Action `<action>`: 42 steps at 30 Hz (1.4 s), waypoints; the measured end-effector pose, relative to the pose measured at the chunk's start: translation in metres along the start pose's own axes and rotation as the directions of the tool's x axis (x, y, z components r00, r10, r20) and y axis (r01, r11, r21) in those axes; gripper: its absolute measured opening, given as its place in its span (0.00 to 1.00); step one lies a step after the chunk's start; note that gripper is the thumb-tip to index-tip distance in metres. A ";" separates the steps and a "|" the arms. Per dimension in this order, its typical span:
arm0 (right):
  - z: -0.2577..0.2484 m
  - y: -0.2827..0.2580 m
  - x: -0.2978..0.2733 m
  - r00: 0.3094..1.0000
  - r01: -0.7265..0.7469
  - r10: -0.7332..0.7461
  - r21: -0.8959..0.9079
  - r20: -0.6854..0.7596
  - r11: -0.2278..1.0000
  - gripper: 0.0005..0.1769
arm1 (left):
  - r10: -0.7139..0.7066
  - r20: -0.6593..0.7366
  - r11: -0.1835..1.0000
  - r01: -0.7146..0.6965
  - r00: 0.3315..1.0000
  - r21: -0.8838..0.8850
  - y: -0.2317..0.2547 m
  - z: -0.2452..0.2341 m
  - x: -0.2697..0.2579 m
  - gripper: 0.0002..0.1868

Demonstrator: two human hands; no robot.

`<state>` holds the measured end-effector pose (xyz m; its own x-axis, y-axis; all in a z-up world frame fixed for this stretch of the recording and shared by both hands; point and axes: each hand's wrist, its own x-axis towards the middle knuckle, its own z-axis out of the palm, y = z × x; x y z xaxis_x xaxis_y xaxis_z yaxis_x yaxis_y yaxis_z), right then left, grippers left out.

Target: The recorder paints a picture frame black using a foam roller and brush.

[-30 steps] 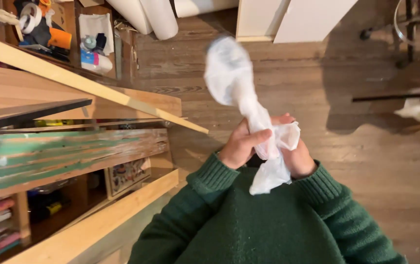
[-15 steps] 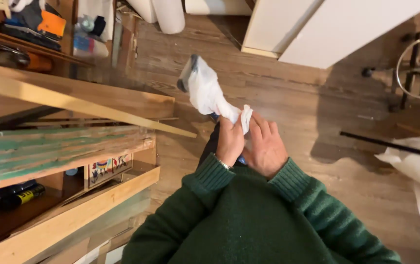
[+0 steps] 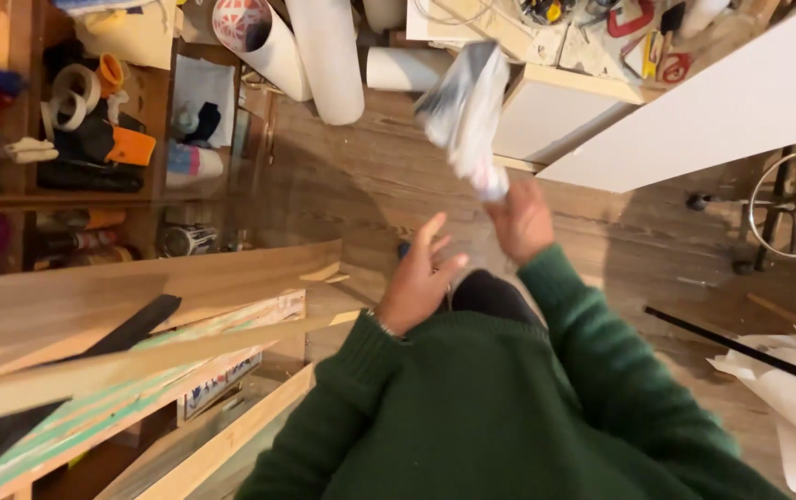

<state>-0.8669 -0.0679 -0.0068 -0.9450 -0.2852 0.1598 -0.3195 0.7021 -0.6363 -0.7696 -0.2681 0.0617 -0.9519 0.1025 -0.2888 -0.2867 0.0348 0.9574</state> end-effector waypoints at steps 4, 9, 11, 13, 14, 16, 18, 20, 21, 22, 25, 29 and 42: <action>0.024 0.098 0.077 0.986 -0.165 0.165 -0.085 -0.003 0.983 0.21 | -0.048 -0.060 0.989 0.039 0.997 -0.144 -0.008 -0.041 0.008 0.37; 0.021 0.181 0.187 0.926 -0.366 0.377 -0.172 0.035 0.915 0.24 | -0.383 -0.311 0.924 0.363 0.870 -0.122 -0.053 -0.068 -0.020 0.37; 0.022 0.221 0.218 0.915 -0.384 0.401 -0.199 0.051 0.902 0.24 | -0.416 -0.377 0.909 0.396 0.828 -0.133 -0.041 -0.065 -0.016 0.36; 0.028 0.248 0.254 0.910 -0.385 0.407 -0.209 0.074 0.899 0.25 | -0.438 -0.463 0.895 0.422 0.771 -0.144 -0.041 -0.060 -0.017 0.34; 0.030 0.259 0.276 0.902 -0.390 0.423 -0.253 0.090 0.885 0.25 | -0.441 -0.507 0.892 0.424 0.741 -0.156 -0.050 -0.057 -0.016 0.34; 0.030 0.280 0.301 0.891 -0.387 0.438 -0.305 0.119 0.870 0.26 | -0.457 -0.550 0.883 0.433 0.699 -0.182 -0.060 -0.044 -0.014 0.33; 0.027 0.299 0.309 0.879 -0.387 0.450 -0.316 0.156 0.866 0.26 | -0.519 -0.543 0.852 0.456 0.661 -0.259 -0.065 -0.023 -0.013 0.34; 0.041 0.326 0.316 0.870 -0.375 0.454 -0.339 0.193 0.863 0.27 | -0.552 -0.533 0.832 0.466 0.642 -0.300 -0.070 -0.005 -0.006 0.33; 0.048 0.338 0.319 0.859 -0.377 0.467 -0.358 0.210 0.854 0.28 | -0.573 -0.516 0.818 0.475 0.637 -0.324 -0.074 0.004 -0.003 0.33; 0.051 0.344 0.322 0.861 -0.366 0.460 -0.362 0.219 0.857 0.28 | -0.578 -0.519 0.816 0.472 0.630 -0.335 -0.074 0.010 0.002 0.33; 0.057 0.348 0.323 0.840 -0.350 0.484 -0.438 0.244 0.828 0.29 | -0.661 -0.481 0.746 0.579 0.577 -0.330 -0.070 0.024 0.008 0.33; 0.049 0.333 0.322 0.844 -0.334 0.475 -0.449 0.249 0.829 0.35 | -0.626 -0.496 0.775 0.548 0.602 -0.314 -0.064 0.036 0.008 0.31; 0.125 0.099 0.201 0.646 0.530 -0.420 0.022 0.637 0.848 0.31 | -0.574 -0.705 0.818 0.256 0.415 -0.515 -0.072 0.109 -0.071 0.22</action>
<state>-1.0797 -0.1373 -0.1315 -0.4324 -0.8949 -0.1103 -0.7699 0.4301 -0.4716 -0.6693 -0.1700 0.0134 -0.3071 -0.6786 -0.6672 -0.5340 -0.4575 0.7110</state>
